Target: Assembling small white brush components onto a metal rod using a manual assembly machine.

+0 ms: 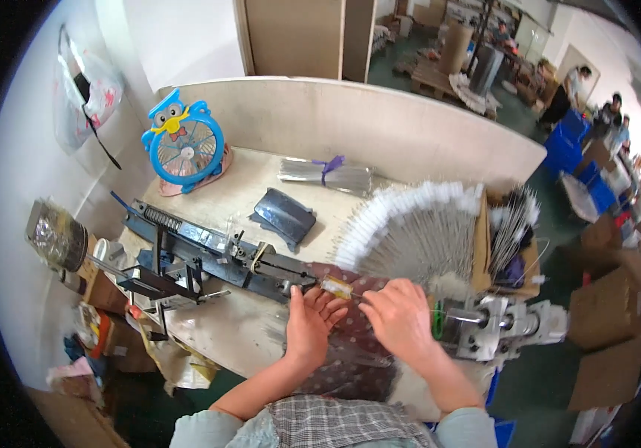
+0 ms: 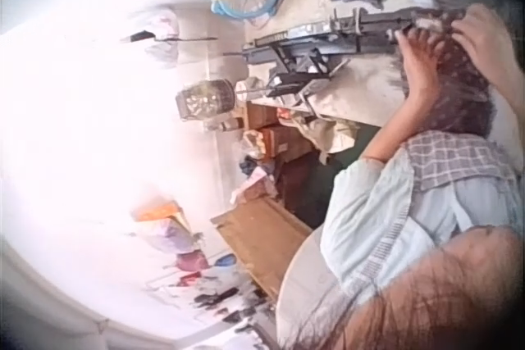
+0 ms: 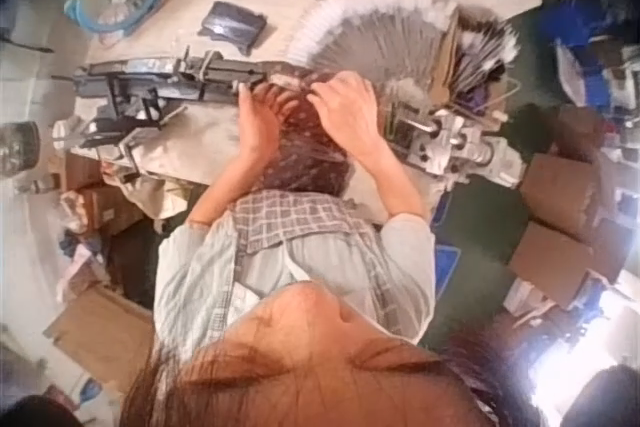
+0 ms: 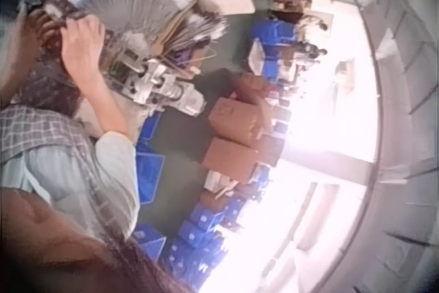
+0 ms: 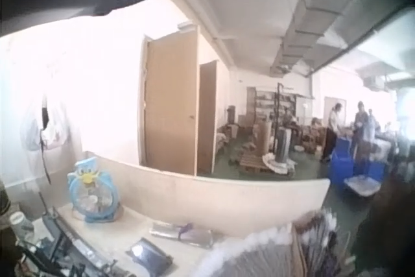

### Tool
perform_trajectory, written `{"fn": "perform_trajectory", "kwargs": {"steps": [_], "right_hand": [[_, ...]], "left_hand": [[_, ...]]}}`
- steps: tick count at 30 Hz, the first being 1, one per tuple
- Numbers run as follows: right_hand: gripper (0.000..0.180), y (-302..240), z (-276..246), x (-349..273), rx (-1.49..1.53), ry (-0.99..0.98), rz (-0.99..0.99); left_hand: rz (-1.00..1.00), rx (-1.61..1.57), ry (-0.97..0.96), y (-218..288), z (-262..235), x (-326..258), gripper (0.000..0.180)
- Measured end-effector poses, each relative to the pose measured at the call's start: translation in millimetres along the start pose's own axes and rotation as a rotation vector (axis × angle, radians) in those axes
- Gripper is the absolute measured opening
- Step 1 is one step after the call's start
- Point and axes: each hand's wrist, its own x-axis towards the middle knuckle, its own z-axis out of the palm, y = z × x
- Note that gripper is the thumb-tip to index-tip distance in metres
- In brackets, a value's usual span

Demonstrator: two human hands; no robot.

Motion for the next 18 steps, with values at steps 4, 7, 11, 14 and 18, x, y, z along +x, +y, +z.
{"fn": "perform_trajectory", "kwargs": {"steps": [4,7,11,14,18], "right_hand": [[0.015,3,-14,-11,0.082,0.059,-0.012],[0.013,11,-9,-45,0.238,-0.024,0.094],[0.011,25,30,-102,0.095,-0.473,0.284],[0.013,28,34,-109,0.077,-0.586,0.268],[0.016,24,21,-95,0.048,-0.565,0.27]], "left_hand": [[0.028,0.067,-0.058,-10,-16,-3,0.066],[-0.018,0.271,0.035,-16,-21,-14,0.047],[0.038,0.416,-0.05,9,-63,-26,0.043],[0.199,0.19,0.315,33,-125,-23,0.034],[0.195,-0.363,0.461,93,-284,-35,0.028]]}}
